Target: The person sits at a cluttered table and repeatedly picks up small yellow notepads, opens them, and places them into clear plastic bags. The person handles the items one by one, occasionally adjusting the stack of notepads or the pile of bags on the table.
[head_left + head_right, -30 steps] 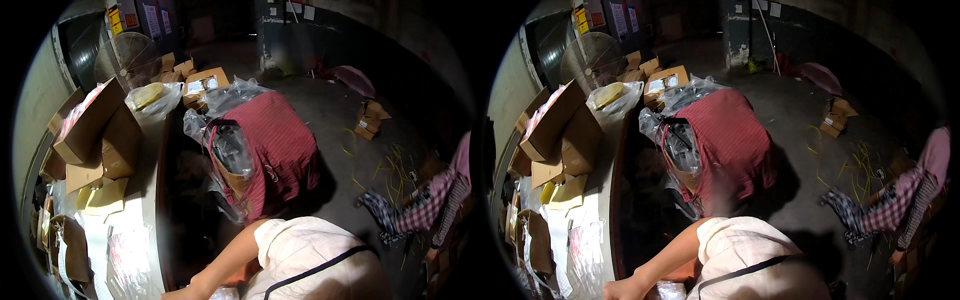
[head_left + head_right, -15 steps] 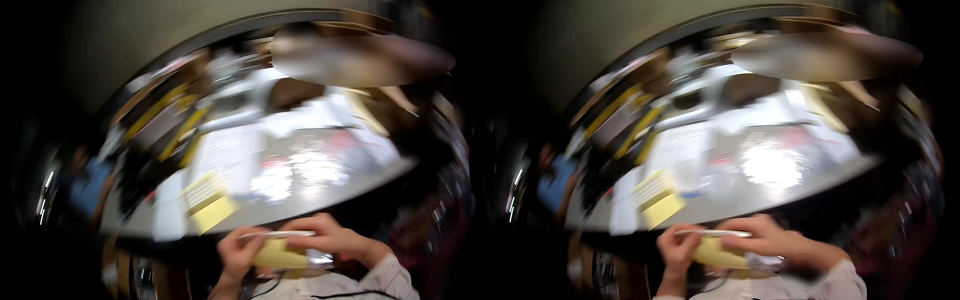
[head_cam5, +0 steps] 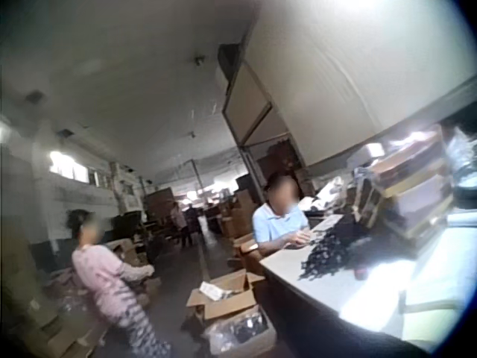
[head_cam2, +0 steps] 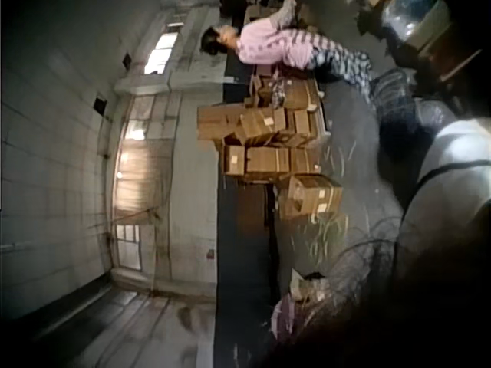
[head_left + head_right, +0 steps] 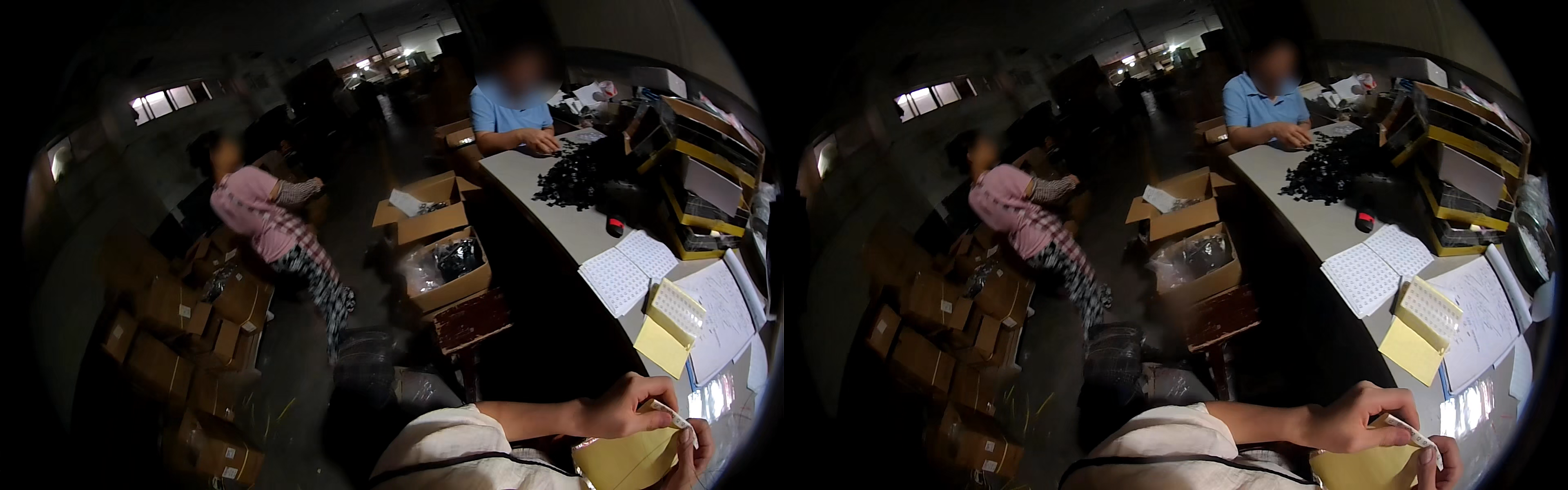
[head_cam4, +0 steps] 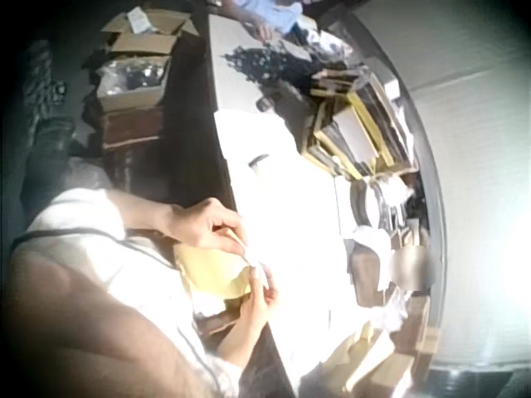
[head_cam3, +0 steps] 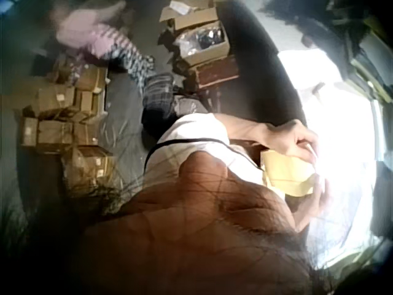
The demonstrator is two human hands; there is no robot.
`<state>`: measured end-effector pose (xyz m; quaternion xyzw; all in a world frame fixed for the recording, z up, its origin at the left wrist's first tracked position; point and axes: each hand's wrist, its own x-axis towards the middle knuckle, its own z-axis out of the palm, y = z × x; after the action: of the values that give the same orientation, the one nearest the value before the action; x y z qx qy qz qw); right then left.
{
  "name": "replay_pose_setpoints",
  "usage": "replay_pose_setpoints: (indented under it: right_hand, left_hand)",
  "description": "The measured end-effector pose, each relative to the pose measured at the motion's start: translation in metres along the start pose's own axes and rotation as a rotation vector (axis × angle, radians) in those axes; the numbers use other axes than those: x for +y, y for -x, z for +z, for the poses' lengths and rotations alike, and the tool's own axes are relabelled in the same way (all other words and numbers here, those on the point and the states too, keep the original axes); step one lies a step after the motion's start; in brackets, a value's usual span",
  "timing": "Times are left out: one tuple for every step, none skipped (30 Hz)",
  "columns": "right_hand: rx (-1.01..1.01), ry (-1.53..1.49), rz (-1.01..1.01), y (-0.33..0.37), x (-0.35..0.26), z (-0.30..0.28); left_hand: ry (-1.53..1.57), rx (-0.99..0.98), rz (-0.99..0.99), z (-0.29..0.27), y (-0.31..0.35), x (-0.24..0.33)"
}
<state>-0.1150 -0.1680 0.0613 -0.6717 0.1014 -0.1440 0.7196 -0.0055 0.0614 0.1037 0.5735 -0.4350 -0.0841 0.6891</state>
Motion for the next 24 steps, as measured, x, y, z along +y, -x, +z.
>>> replay_pose_setpoints:
  right_hand:
    - [-0.013,-0.054,-0.036,-0.005,0.004,0.003]
    - [-0.014,-0.045,0.003,-0.009,0.001,0.010]
    - [-0.012,-0.035,0.041,-0.009,-0.003,0.016]
    - [-0.007,-0.024,0.080,-0.008,-0.008,0.023]
    - [0.008,-0.012,0.113,-0.006,-0.015,0.030]
    - [0.015,-0.004,0.151,-0.003,-0.021,0.037]
    - [0.026,0.004,0.189,-0.001,-0.027,0.042]
    - [0.040,0.013,0.223,-0.001,-0.032,0.044]
    - [0.015,0.130,0.186,-0.002,-0.035,0.043]
    - [-0.020,0.128,0.165,-0.003,-0.036,0.042]
    - [-0.050,0.134,0.144,-0.003,-0.036,0.040]
    - [-0.079,0.140,0.123,-0.002,-0.038,0.039]
    - [-0.019,0.121,0.138,0.000,-0.040,0.041]
    - [-0.001,0.077,0.150,0.002,-0.041,0.041]
    - [0.016,0.033,0.161,0.004,-0.041,0.041]
    - [0.033,-0.012,0.171,0.005,-0.043,0.041]
    - [0.056,0.004,0.161,0.008,-0.044,0.043]
    - [0.078,0.019,0.152,0.010,-0.046,0.045]
    - [0.099,0.033,0.143,0.012,-0.047,0.044]
    - [0.122,0.077,0.130,0.014,-0.046,0.041]
    - [0.144,0.121,0.118,0.016,-0.046,0.038]
    - [0.166,0.165,0.106,0.017,-0.045,0.034]
    - [0.114,0.154,0.038,0.015,-0.044,0.030]
    - [0.062,0.144,-0.031,0.010,-0.043,0.025]
  left_hand:
    - [0.020,0.001,-0.010,-0.004,0.001,0.004]
    - [0.038,-0.007,-0.014,-0.009,0.000,0.005]
    - [0.032,-0.001,-0.025,-0.012,0.000,0.005]
    - [0.028,0.003,-0.035,-0.014,0.001,0.003]
    - [0.028,-0.003,-0.040,-0.017,0.000,0.000]
    - [0.032,0.012,-0.056,-0.020,0.002,0.000]
    - [0.037,0.025,-0.070,-0.023,0.003,-0.001]
    - [0.044,0.034,-0.082,-0.025,0.004,-0.001]
    - [0.046,0.043,-0.083,-0.027,0.005,0.000]
    - [0.050,0.041,-0.096,-0.028,0.005,-0.001]
    - [0.062,0.038,-0.106,-0.028,0.005,-0.003]
    - [0.075,0.033,-0.116,-0.028,0.005,-0.004]
    - [0.074,0.003,-0.128,-0.029,0.002,-0.005]
    - [0.083,0.005,-0.120,-0.026,0.001,-0.004]
    - [0.092,0.008,-0.112,-0.022,0.000,-0.003]
    - [0.101,0.011,-0.105,-0.018,-0.002,-0.002]
    - [0.107,0.012,-0.073,-0.015,-0.004,-0.004]
    - [0.111,0.015,-0.042,-0.012,-0.006,-0.006]
    - [0.115,0.020,-0.012,-0.009,-0.008,-0.008]
    - [0.122,0.010,-0.029,-0.006,-0.009,-0.010]
    - [0.128,0.001,-0.046,-0.004,-0.011,-0.013]
    - [0.134,-0.007,-0.064,-0.003,-0.012,-0.015]
    - [0.131,-0.015,-0.077,-0.001,-0.012,-0.015]
    - [0.128,-0.024,-0.091,-0.001,-0.012,-0.013]
